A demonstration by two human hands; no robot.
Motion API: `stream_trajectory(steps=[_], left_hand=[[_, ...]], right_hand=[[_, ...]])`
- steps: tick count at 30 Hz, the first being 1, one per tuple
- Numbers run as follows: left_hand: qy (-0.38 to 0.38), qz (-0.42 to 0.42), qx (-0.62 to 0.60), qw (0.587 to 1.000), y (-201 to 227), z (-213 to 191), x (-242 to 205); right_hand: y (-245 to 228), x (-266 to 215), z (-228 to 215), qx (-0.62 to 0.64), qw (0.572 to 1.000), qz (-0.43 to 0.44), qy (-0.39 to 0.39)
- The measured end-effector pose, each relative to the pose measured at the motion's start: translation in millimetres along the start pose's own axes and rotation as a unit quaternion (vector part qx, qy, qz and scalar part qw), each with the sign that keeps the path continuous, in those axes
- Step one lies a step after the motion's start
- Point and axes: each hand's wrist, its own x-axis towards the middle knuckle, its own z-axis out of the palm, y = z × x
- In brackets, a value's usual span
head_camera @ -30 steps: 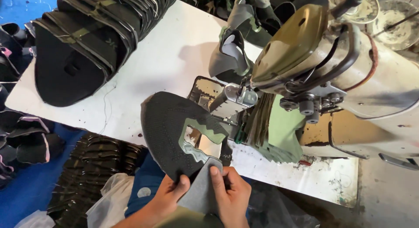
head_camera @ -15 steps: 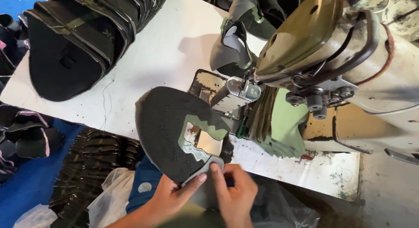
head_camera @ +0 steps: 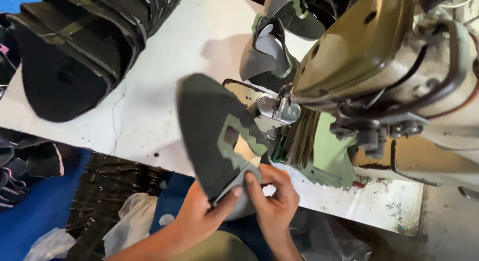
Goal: The person uses a sewing machine to stitch a grey fabric piece onto the sole of a black sandal. They guide the sandal under the needle, sew along the edge, and then remove it. The person repeats this process with another sandal.
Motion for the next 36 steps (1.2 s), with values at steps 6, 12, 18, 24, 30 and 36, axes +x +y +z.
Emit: stream_trajectory(steps=[6,12,18,24,30,36], left_hand=[[-0.031,0.062,0.083,0.994,-14.6,4.6,96.4],[-0.236,-0.193,-0.008,0.952,-40.1,-13.6,185.5],[-0.324,-0.247,-0.153,0.9,-59.3,-25.5,215.0],[-0.378,-0.261,-0.102,0.882,-76.2,-32.4,230.1],[-0.401,-0.275,-0.101,0.868,-85.1,-35.2,242.3],[-0.404,-0.268,-0.075,0.872,-76.5,-36.4,239.1]], right_hand=[[37.8,66.5,6.1,-0.017,0.998,0.044,0.038],[61.1,90.4,-2.7,0.251,0.953,0.171,0.021],[54.5,84.9,-3.9,0.295,0.942,0.142,-0.071],[54.9,68.0,-78.9,-0.088,0.993,-0.06,-0.057],[12.0,100.8,-197.4,-0.46,0.813,-0.179,0.307],[145.6,81.8,-265.6,-0.536,0.744,-0.243,0.317]])
